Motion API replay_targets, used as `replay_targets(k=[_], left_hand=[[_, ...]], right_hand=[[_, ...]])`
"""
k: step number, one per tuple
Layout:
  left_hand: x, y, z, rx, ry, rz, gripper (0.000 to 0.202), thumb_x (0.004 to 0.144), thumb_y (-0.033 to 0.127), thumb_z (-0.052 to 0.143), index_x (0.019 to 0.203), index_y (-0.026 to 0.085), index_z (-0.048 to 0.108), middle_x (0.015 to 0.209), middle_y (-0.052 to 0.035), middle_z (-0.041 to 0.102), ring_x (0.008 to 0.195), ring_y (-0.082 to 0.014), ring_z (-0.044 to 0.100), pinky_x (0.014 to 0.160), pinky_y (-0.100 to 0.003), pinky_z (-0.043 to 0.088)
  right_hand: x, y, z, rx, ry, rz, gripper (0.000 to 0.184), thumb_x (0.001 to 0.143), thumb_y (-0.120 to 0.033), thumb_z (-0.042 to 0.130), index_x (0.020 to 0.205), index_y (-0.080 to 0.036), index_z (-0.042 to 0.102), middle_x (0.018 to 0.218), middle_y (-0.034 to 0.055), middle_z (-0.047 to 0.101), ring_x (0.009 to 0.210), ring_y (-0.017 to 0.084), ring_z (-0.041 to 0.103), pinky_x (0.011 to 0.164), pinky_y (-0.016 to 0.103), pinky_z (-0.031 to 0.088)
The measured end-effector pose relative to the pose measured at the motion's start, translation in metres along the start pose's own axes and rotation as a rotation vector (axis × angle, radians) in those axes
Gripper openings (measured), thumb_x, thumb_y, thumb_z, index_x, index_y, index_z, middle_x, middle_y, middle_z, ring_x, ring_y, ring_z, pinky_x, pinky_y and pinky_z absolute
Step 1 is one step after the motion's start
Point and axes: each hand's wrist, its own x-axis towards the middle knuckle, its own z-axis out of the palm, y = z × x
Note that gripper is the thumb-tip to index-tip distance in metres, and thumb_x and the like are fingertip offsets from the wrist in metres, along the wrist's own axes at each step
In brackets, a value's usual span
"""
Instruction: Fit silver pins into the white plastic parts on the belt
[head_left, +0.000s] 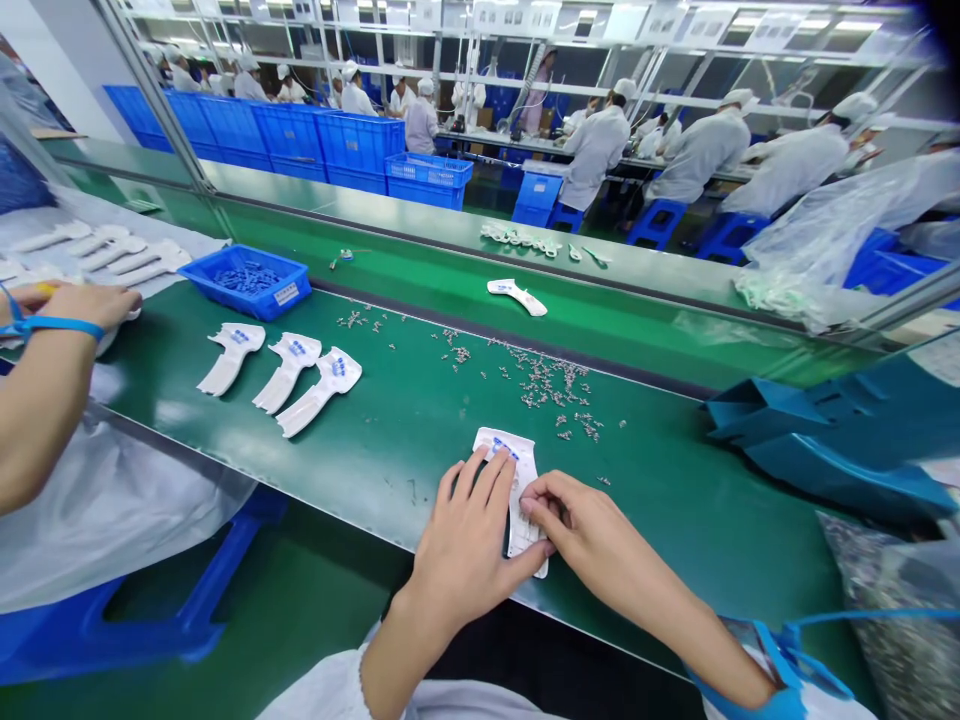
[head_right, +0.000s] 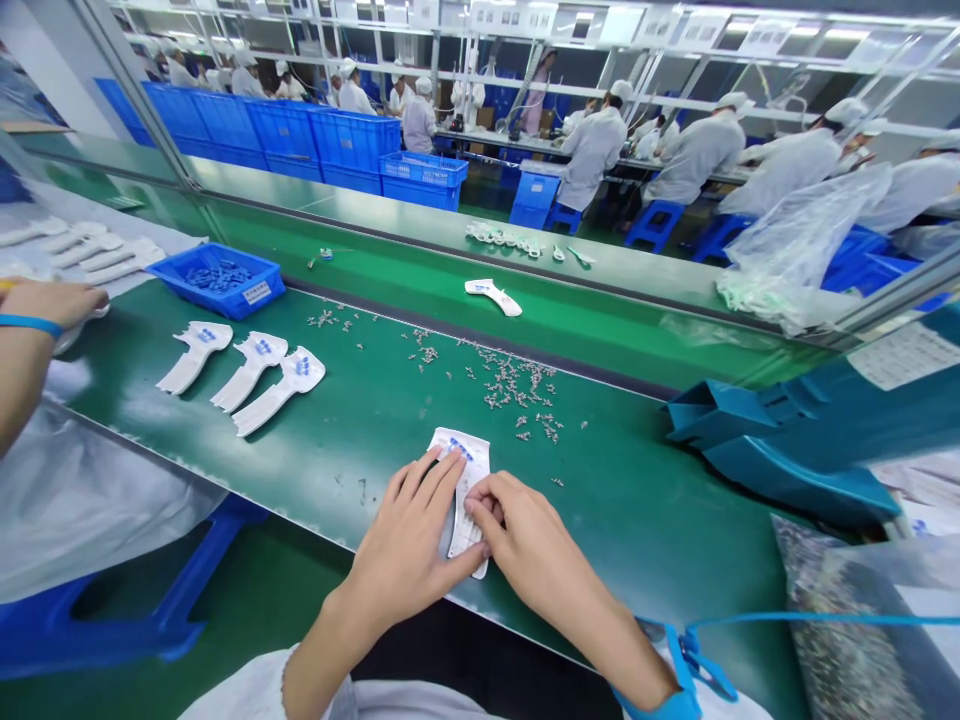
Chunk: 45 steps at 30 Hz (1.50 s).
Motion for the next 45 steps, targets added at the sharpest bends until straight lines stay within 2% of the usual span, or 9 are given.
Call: replay_targets(k=[10,15,21,28,38,45], left_hand=[[0.001,-0.001,0.0,0.021,-0.028,0.001,0.077,0.09,0.056,0.057,0.147,0.008,0.038,0.154,-0.015,0.041,0.145,-0.0346,0.032,0.113,-0.053,0.034],[0.0,-0.002,0.0,0.011,-0.012,0.001,0.078,0.09,0.059,0.056,0.148,0.012,0.036,0.154,-0.0144,0.041,0.144,-0.0348,0.032,0.112,-0.053,0.034],[0.0,-0.001,0.0,0.011,-0.014,0.004,0.076,0.09,0.057,0.057,0.147,0.011,0.037,0.153,-0.0146,0.043,0.144,-0.0346,0.033,0.112,-0.053,0.034],[0.001,-0.001,0.0,0.008,-0.021,-0.002,0.076,0.09,0.058,0.057,0.147,0.011,0.037,0.154,-0.0146,0.042,0.144,-0.0348,0.033,0.112,-0.053,0.034],[0.0,-0.002,0.001,-0.002,-0.01,0.003,0.078,0.089,0.06,0.056,0.148,0.013,0.036,0.154,-0.0148,0.041,0.144,-0.035,0.033,0.112,-0.054,0.034],[0.0,-0.001,0.001,-0.011,-0.006,-0.005,0.077,0.088,0.057,0.059,0.148,0.012,0.037,0.154,-0.0137,0.042,0.144,-0.0348,0.033,0.112,-0.053,0.034]], right_hand=[[-0.002,0.004,0.003,-0.027,0.043,0.006,0.013,0.098,-0.028,0.047,0.09,-0.024,0.056,0.083,0.0005,0.061,0.075,0.019,0.059,0.069,0.031,0.043],[0.001,0.002,-0.003,-0.028,0.044,0.033,0.005,0.095,-0.027,0.051,0.092,-0.024,0.055,0.079,-0.0005,0.062,0.073,0.019,0.06,0.065,0.03,0.042],[0.004,0.0,-0.006,-0.037,-0.024,-0.001,0.014,0.096,-0.027,0.05,0.088,-0.024,0.061,0.085,0.0014,0.063,0.077,0.019,0.061,0.07,0.031,0.042],[0.001,0.001,-0.003,-0.103,-0.031,-0.002,0.018,0.099,-0.029,0.045,0.087,-0.023,0.057,0.085,0.0015,0.062,0.079,0.02,0.059,0.07,0.032,0.041],[0.009,-0.007,-0.015,-0.224,-0.136,-0.029,0.023,0.1,-0.027,0.042,0.083,-0.022,0.057,0.085,0.0048,0.064,0.083,0.023,0.06,0.072,0.034,0.042],[0.006,-0.009,-0.01,-0.282,-0.094,0.016,0.017,0.098,-0.025,0.044,0.083,-0.022,0.051,0.089,0.0057,0.063,0.083,0.024,0.059,0.071,0.033,0.041]])
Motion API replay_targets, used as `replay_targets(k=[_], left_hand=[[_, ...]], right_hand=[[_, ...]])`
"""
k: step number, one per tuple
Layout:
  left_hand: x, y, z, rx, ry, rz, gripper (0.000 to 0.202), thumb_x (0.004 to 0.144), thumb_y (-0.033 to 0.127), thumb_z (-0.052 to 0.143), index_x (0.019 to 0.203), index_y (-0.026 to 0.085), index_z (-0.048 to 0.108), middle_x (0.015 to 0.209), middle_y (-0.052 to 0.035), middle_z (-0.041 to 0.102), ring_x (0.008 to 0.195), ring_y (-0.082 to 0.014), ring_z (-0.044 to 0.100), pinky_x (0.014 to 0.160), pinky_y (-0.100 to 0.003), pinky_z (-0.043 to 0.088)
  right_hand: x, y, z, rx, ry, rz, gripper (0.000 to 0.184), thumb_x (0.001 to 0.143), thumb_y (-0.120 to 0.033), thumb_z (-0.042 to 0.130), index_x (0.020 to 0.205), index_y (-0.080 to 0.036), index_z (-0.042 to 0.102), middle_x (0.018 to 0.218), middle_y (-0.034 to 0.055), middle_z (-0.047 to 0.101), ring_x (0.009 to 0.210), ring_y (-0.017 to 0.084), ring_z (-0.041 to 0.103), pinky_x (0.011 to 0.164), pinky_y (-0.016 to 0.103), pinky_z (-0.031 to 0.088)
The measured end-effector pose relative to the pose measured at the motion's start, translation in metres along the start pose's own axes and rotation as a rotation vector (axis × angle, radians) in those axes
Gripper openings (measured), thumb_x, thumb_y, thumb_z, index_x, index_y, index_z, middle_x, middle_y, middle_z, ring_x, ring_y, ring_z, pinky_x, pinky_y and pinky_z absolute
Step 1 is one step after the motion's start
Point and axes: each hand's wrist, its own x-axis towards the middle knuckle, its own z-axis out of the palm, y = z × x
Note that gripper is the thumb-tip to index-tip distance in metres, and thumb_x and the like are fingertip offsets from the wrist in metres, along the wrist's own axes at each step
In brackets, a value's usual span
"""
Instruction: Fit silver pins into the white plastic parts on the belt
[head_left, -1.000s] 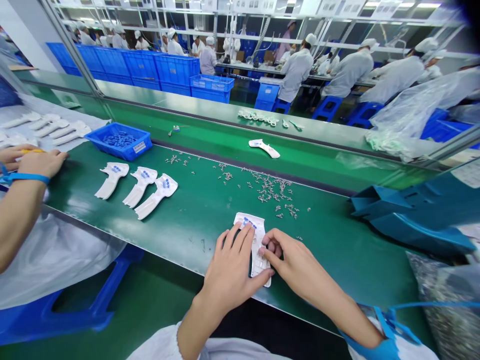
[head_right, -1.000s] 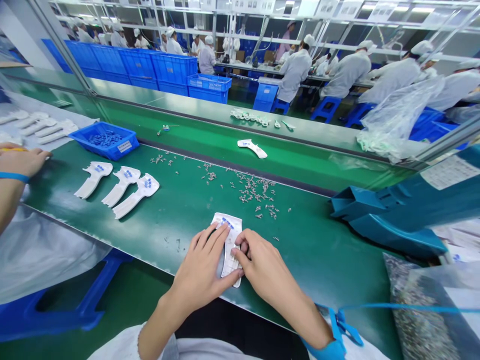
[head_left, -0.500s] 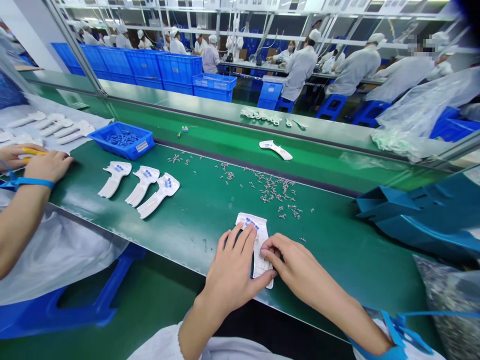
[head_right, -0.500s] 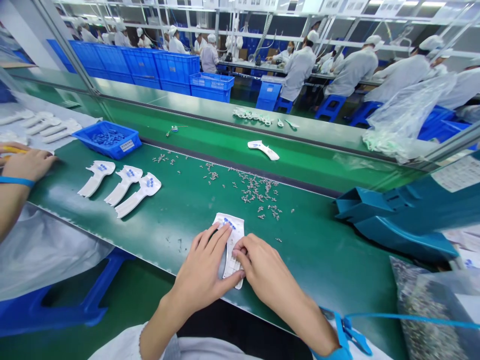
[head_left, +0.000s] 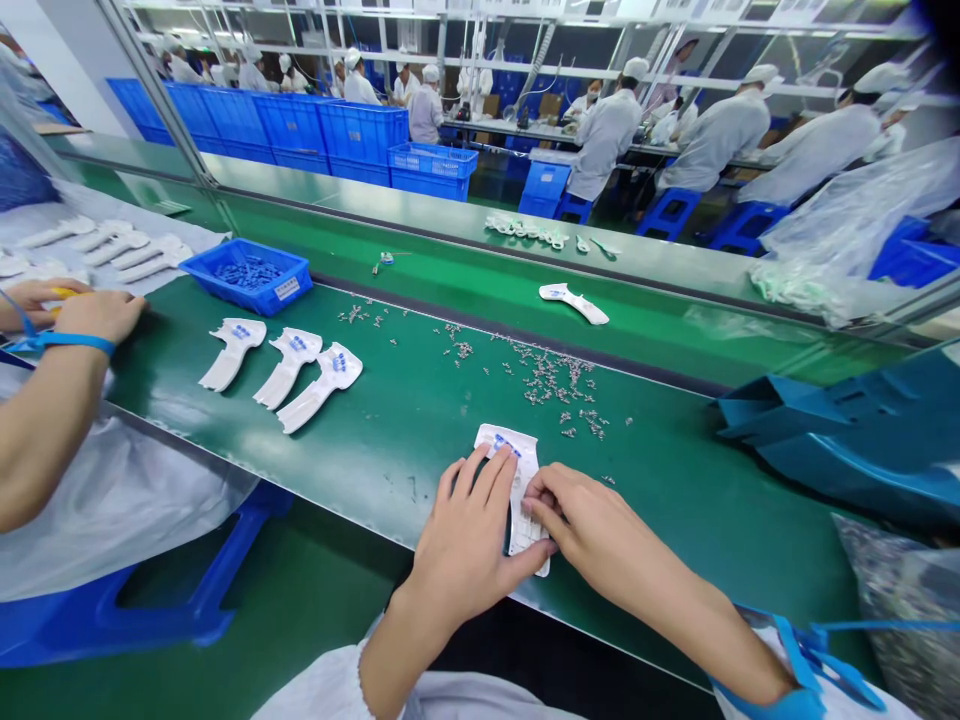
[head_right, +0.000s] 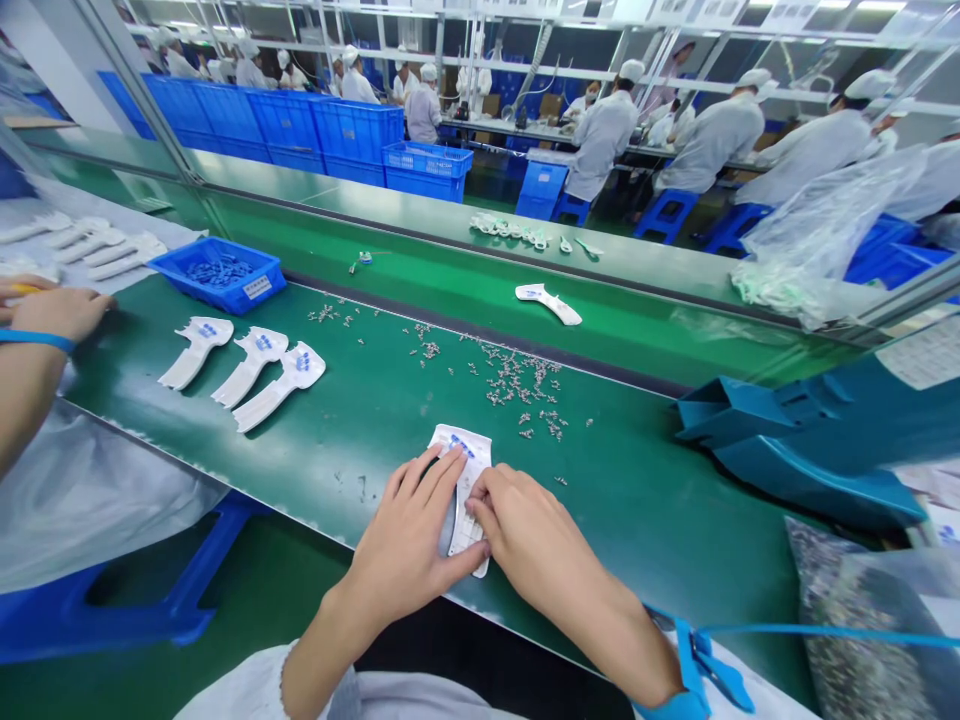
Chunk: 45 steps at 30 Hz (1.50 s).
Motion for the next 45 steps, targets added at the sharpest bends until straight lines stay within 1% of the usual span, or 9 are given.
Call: replay_targets(k=[7,11,17,21,25,31,34,40,45], left_hand=[[0.001,0.001,0.0,0.005,0.001,-0.001,0.076,0.089,0.056,0.058,0.147,0.012,0.037,0.153,-0.0143,0.043,0.143,-0.0347,0.035,0.112,-0.053,0.034],[0.0,-0.001,0.002,0.028,0.018,-0.003,0.075,0.091,0.056,0.056,0.148,0.013,0.035,0.154,-0.0131,0.042,0.143,-0.0338,0.034,0.111,-0.051,0.035],[-0.001,-0.004,0.003,0.05,0.007,0.0,0.08,0.09,0.059,0.056,0.148,0.011,0.033,0.155,-0.0136,0.04,0.143,-0.035,0.034,0.111,-0.052,0.035],[0.0,-0.004,0.004,0.057,0.015,-0.012,0.079,0.09,0.059,0.056,0.149,0.013,0.032,0.155,-0.0131,0.04,0.143,-0.0348,0.034,0.11,-0.053,0.035],[0.0,-0.004,0.005,0.061,0.024,-0.003,0.078,0.09,0.059,0.056,0.15,0.015,0.031,0.155,-0.0126,0.041,0.143,-0.0342,0.034,0.11,-0.052,0.035],[-0.001,-0.004,0.005,0.078,0.017,-0.004,0.079,0.09,0.059,0.056,0.15,0.013,0.031,0.155,-0.0126,0.04,0.143,-0.0337,0.034,0.111,-0.051,0.034],[0.0,-0.004,0.005,0.072,0.022,-0.002,0.079,0.09,0.059,0.055,0.15,0.014,0.031,0.155,-0.0128,0.04,0.143,-0.034,0.034,0.111,-0.051,0.034],[0.0,-0.003,0.004,0.053,0.028,-0.001,0.079,0.09,0.058,0.057,0.15,0.014,0.032,0.154,-0.0133,0.042,0.142,-0.0345,0.035,0.11,-0.052,0.035],[0.0,-0.002,0.002,0.048,0.02,-0.006,0.078,0.089,0.057,0.058,0.148,0.012,0.034,0.154,-0.0141,0.042,0.143,-0.0347,0.034,0.11,-0.052,0.036]], right_hand=[[0.004,0.0,0.003,0.028,0.054,0.023,0.007,0.094,-0.02,0.049,0.093,-0.024,0.043,0.087,0.0021,0.065,0.075,0.021,0.06,0.064,0.03,0.037],[0.004,0.005,-0.003,0.092,0.063,-0.01,0.003,0.096,-0.025,0.048,0.093,-0.024,0.048,0.082,0.0006,0.066,0.072,0.02,0.061,0.063,0.03,0.04],[-0.012,0.065,-0.008,-0.126,0.37,0.073,0.025,0.098,-0.034,0.042,0.106,-0.021,0.062,0.106,0.0097,0.066,0.095,0.027,0.065,0.079,0.038,0.046],[-0.014,0.093,-0.002,-0.262,0.3,0.155,0.023,0.095,-0.028,0.043,0.097,-0.019,0.064,0.094,0.0089,0.067,0.082,0.026,0.065,0.068,0.036,0.045],[-0.01,0.085,-0.002,-0.283,0.26,0.183,0.02,0.094,-0.025,0.044,0.092,-0.02,0.063,0.087,0.0065,0.067,0.076,0.024,0.064,0.066,0.035,0.043],[-0.007,0.066,-0.007,-0.336,0.205,0.139,0.023,0.094,-0.02,0.046,0.107,-0.017,0.064,0.103,0.01,0.066,0.088,0.027,0.066,0.072,0.036,0.046],[-0.005,0.066,-0.009,-0.329,0.149,0.113,0.024,0.096,-0.019,0.042,0.1,-0.017,0.065,0.099,0.0101,0.067,0.086,0.027,0.066,0.072,0.036,0.046],[-0.01,0.059,-0.011,-0.161,0.141,0.085,0.027,0.097,-0.019,0.041,0.111,-0.019,0.064,0.106,0.0101,0.069,0.095,0.026,0.066,0.079,0.037,0.047],[-0.017,0.051,-0.002,-0.156,0.071,-0.027,0.032,0.1,-0.023,0.031,0.092,-0.02,0.061,0.091,0.0091,0.063,0.082,0.025,0.062,0.073,0.038,0.047]])
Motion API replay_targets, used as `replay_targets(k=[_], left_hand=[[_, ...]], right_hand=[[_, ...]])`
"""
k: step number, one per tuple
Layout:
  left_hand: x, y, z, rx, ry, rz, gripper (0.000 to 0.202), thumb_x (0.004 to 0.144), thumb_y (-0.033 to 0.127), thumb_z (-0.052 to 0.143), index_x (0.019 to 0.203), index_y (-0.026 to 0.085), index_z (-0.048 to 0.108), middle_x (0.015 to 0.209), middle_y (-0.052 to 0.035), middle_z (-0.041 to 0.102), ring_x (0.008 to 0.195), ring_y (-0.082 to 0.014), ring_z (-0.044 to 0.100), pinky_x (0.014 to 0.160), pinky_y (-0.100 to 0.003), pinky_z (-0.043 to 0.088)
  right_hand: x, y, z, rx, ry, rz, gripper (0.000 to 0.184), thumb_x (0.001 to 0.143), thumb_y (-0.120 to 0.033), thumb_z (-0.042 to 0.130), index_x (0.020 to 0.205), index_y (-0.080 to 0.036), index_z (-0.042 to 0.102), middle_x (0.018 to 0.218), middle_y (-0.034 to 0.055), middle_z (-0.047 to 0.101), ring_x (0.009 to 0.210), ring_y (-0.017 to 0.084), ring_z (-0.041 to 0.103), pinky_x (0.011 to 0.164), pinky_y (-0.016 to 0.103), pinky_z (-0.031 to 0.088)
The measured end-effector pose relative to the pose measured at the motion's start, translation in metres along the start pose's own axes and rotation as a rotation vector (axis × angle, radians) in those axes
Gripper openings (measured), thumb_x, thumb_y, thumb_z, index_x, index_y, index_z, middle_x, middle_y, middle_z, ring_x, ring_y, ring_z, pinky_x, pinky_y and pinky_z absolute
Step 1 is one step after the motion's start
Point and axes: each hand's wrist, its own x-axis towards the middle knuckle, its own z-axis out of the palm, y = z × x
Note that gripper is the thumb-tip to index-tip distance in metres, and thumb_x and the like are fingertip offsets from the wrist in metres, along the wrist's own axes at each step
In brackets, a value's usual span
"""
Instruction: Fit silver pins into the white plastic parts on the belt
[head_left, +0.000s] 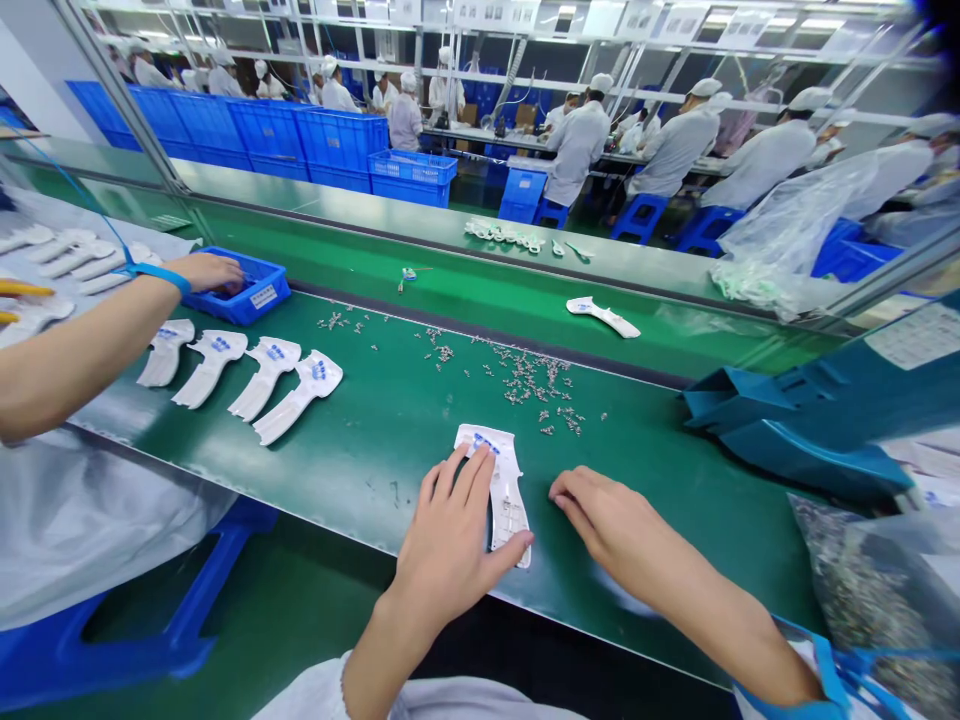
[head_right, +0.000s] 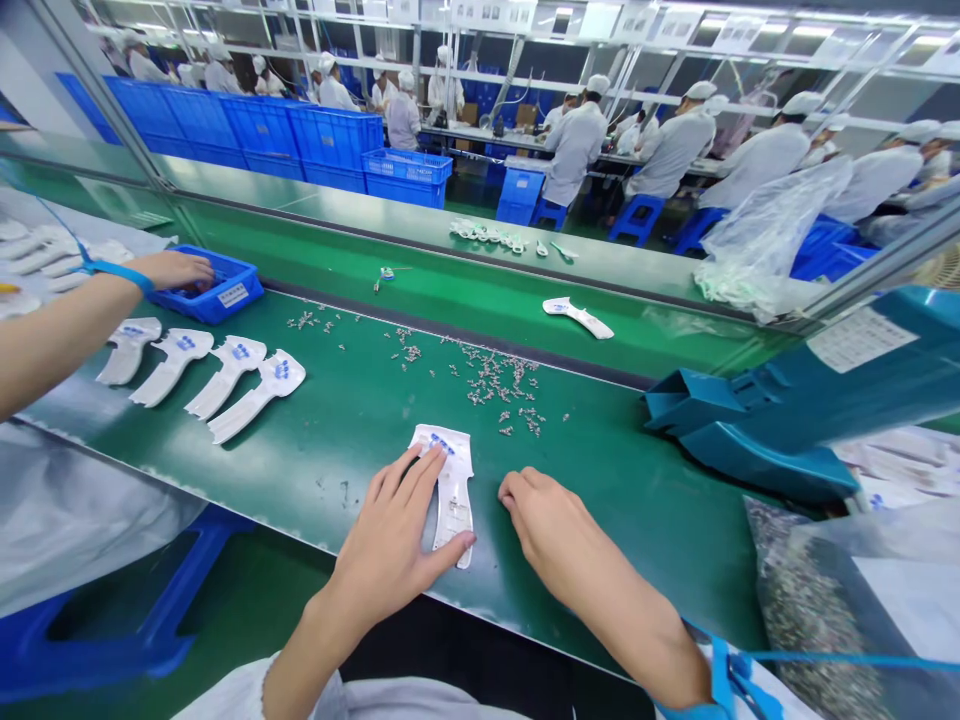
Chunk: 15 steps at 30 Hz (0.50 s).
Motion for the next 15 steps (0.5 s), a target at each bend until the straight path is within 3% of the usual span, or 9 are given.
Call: replay_targets(k=[4,10,15], left_hand=[[0.001,0.001,0.0,0.012,-0.009,0.003,0.079,0.09,0.058,0.057,0.148,0.009,0.035,0.154,-0.0142,0.041,0.142,-0.0352,0.035,0.11,-0.052,0.036],[0.0,0.0,-0.001,0.006,0.001,0.005,0.076,0.09,0.056,0.058,0.147,0.01,0.037,0.154,-0.0142,0.042,0.142,-0.0347,0.035,0.11,-0.051,0.036],[0.0,0.001,-0.002,0.006,0.007,0.016,0.074,0.091,0.056,0.055,0.145,0.009,0.038,0.153,-0.0149,0.043,0.143,-0.0342,0.035,0.11,-0.05,0.036]], right_hand=[[-0.003,-0.003,-0.001,0.049,0.077,-0.029,0.029,0.101,-0.026,0.031,0.093,-0.02,0.059,0.093,0.009,0.061,0.084,0.024,0.06,0.076,0.038,0.046],[0.0,-0.032,-0.01,0.396,-0.056,0.028,0.026,0.101,-0.038,0.04,0.095,-0.024,0.06,0.087,0.0023,0.065,0.077,0.019,0.061,0.069,0.031,0.045],[0.007,-0.041,-0.001,0.365,-0.05,0.046,0.026,0.102,-0.035,0.038,0.096,-0.022,0.06,0.095,0.0053,0.066,0.085,0.021,0.062,0.073,0.033,0.044]])
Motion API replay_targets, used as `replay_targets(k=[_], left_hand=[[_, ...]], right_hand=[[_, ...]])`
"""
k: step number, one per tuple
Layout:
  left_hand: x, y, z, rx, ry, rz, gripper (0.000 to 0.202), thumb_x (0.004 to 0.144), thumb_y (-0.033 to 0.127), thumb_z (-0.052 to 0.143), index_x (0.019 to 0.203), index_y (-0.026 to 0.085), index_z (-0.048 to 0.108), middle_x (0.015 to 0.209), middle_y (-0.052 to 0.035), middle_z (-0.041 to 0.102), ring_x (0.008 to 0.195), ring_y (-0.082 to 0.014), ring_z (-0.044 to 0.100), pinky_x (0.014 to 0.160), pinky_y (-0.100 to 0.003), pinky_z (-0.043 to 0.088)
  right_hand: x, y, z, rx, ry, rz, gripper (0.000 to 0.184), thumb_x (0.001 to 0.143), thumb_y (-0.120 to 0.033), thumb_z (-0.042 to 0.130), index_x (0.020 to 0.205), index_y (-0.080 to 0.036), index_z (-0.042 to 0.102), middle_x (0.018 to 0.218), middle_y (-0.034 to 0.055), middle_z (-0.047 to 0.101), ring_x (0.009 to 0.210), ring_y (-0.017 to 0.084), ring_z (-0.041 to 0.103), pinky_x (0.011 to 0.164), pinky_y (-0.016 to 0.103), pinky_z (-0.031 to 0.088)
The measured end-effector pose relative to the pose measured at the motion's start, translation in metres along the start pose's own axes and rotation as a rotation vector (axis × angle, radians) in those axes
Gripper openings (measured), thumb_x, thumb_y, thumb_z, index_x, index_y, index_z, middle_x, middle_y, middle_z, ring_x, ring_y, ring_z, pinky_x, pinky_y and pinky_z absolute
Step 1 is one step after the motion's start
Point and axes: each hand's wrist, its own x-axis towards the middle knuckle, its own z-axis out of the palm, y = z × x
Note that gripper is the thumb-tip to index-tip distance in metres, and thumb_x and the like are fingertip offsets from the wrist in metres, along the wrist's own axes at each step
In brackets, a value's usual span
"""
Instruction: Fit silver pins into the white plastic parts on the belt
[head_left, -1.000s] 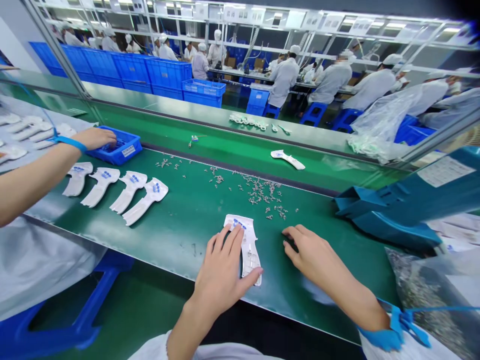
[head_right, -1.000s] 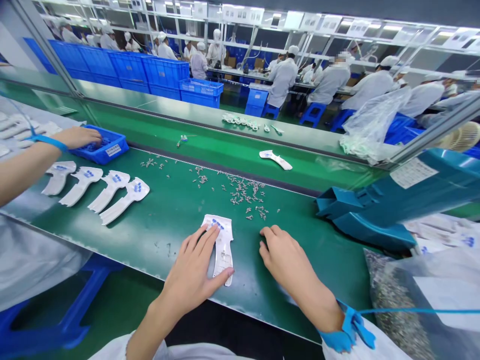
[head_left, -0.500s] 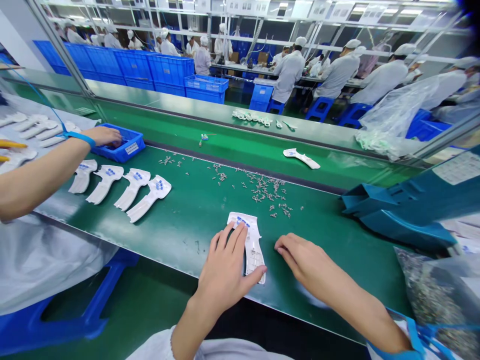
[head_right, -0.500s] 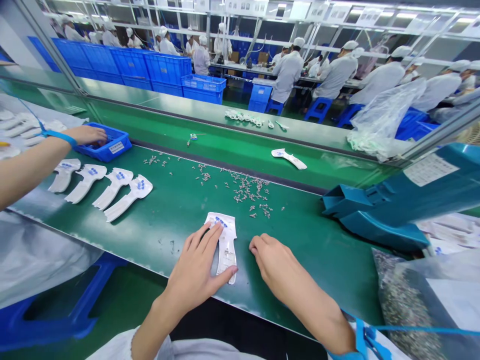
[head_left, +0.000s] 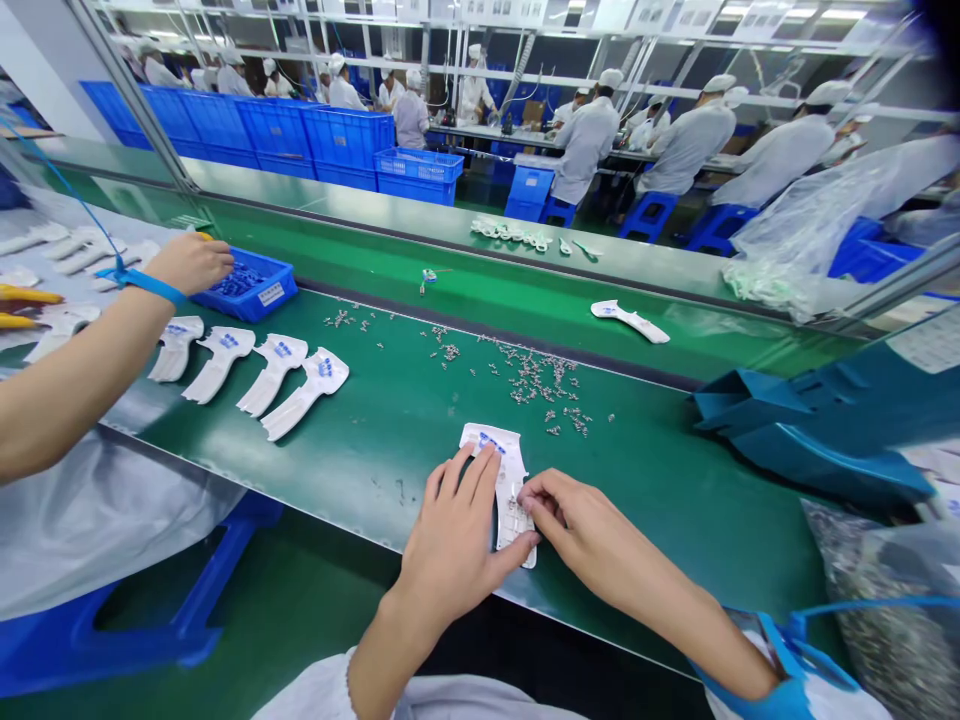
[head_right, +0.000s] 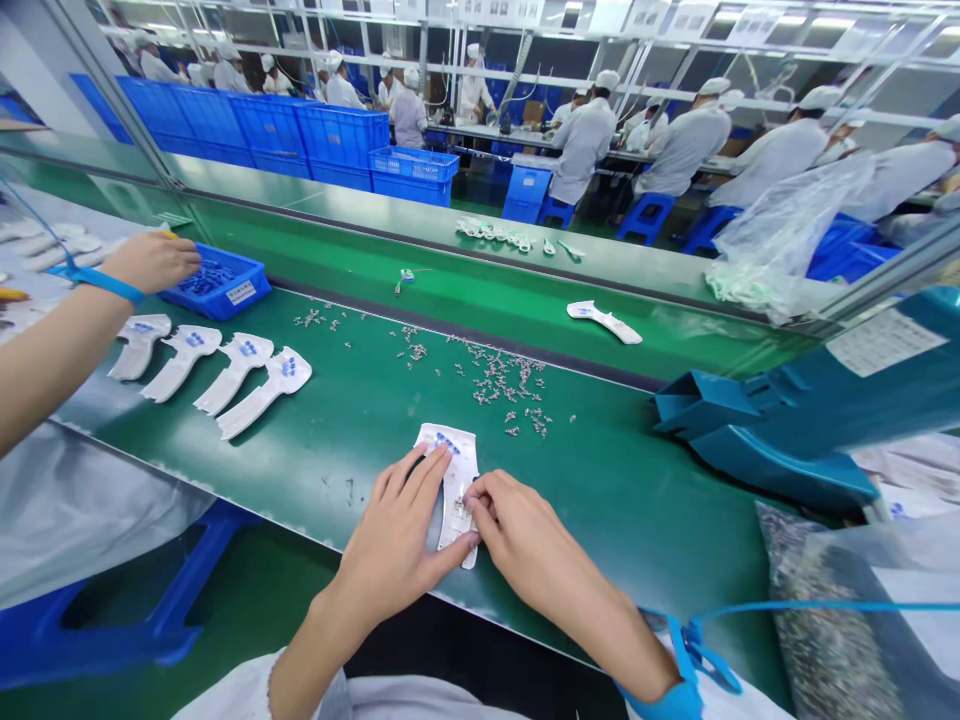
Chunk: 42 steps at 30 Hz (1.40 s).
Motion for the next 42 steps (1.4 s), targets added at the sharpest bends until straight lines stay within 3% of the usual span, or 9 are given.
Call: replay_targets(k=[9,14,19,24,28,31,34,39,42], left_hand=[[0.001,0.0,-0.001,-0.006,-0.012,-0.006,0.073,0.092,0.056,0.054,0.146,0.009,0.038,0.153,-0.0153,0.043,0.143,-0.034,0.035,0.111,-0.051,0.036],[0.001,0.001,-0.001,-0.013,-0.018,-0.009,0.074,0.092,0.057,0.054,0.147,0.01,0.037,0.153,-0.015,0.043,0.142,-0.0342,0.035,0.111,-0.051,0.036],[0.001,-0.001,0.001,-0.006,-0.027,-0.023,0.073,0.093,0.055,0.054,0.148,0.011,0.036,0.153,-0.0144,0.043,0.143,-0.0342,0.034,0.111,-0.051,0.036],[-0.003,-0.005,0.004,-0.008,-0.006,-0.009,0.061,0.097,0.049,0.049,0.146,0.015,0.039,0.156,-0.0141,0.038,0.145,-0.0334,0.032,0.109,-0.051,0.038],[-0.006,-0.006,0.0,-0.034,0.044,0.016,0.063,0.099,0.044,0.048,0.153,0.019,0.028,0.159,-0.0133,0.033,0.148,-0.0321,0.026,0.111,-0.051,0.038],[-0.007,-0.005,-0.005,-0.082,0.102,-0.055,0.071,0.098,0.044,0.049,0.157,0.024,0.015,0.164,-0.0127,0.02,0.15,-0.0345,0.018,0.109,-0.053,0.041],[-0.005,-0.003,-0.004,-0.134,0.154,-0.159,0.068,0.1,0.043,0.044,0.158,0.028,0.011,0.165,-0.0101,0.013,0.151,-0.0352,0.015,0.106,-0.057,0.044],[-0.002,-0.006,0.01,-0.096,0.185,-0.182,0.066,0.097,0.042,0.049,0.156,0.031,0.022,0.162,-0.0083,0.027,0.148,-0.038,0.022,0.104,-0.06,0.045],[-0.001,-0.011,0.019,-0.037,0.194,-0.127,0.063,0.094,0.041,0.054,0.152,0.029,0.033,0.159,-0.009,0.033,0.145,-0.0405,0.028,0.103,-0.061,0.045]], right_hand=[[0.003,0.002,0.006,-0.104,0.057,0.0,0.022,0.1,-0.028,0.038,0.09,-0.023,0.057,0.091,0.0054,0.065,0.084,0.022,0.063,0.07,0.032,0.042],[0.004,0.0,0.003,-0.065,0.052,-0.002,0.007,0.097,-0.026,0.044,0.092,-0.024,0.048,0.087,0.0038,0.065,0.077,0.021,0.062,0.067,0.032,0.043],[0.008,0.008,0.004,0.197,0.011,0.039,0.007,0.094,-0.03,0.048,0.096,-0.025,0.045,0.082,0.0011,0.065,0.072,0.019,0.064,0.064,0.031,0.047],[0.011,0.013,0.019,0.697,0.034,0.166,0.044,0.085,-0.048,0.061,0.117,-0.02,0.048,0.085,0.0017,0.066,0.077,0.02,0.069,0.07,0.032,0.055],[0.011,0.004,0.022,0.629,0.044,0.111,0.029,0.082,-0.045,0.067,0.09,-0.018,0.062,0.073,0.001,0.065,0.068,0.018,0.065,0.065,0.03,0.052],[0.023,0.004,0.005,0.79,0.008,0.137,0.028,0.078,-0.044,0.072,0.084,-0.018,0.063,0.072,0.0003,0.065,0.065,0.017,0.064,0.063,0.028,0.052],[0.058,0.022,-0.033,0.896,0.048,0.138,0.03,0.077,-0.045,0.073,0.087,-0.017,0.067,0.078,0.0035,0.07,0.072,0.018,0.068,0.071,0.031,0.057],[0.134,0.077,-0.108,0.457,0.424,0.034,0.034,0.094,-0.033,0.046,0.099,-0.011,0.072,0.093,0.0144,0.074,0.089,0.022,0.071,0.088,0.038,0.056],[0.149,0.106,-0.126,0.246,0.515,0.019,0.029,0.091,-0.022,0.048,0.104,-0.013,0.072,0.104,0.0147,0.073,0.102,0.027,0.067,0.098,0.046,0.048]])
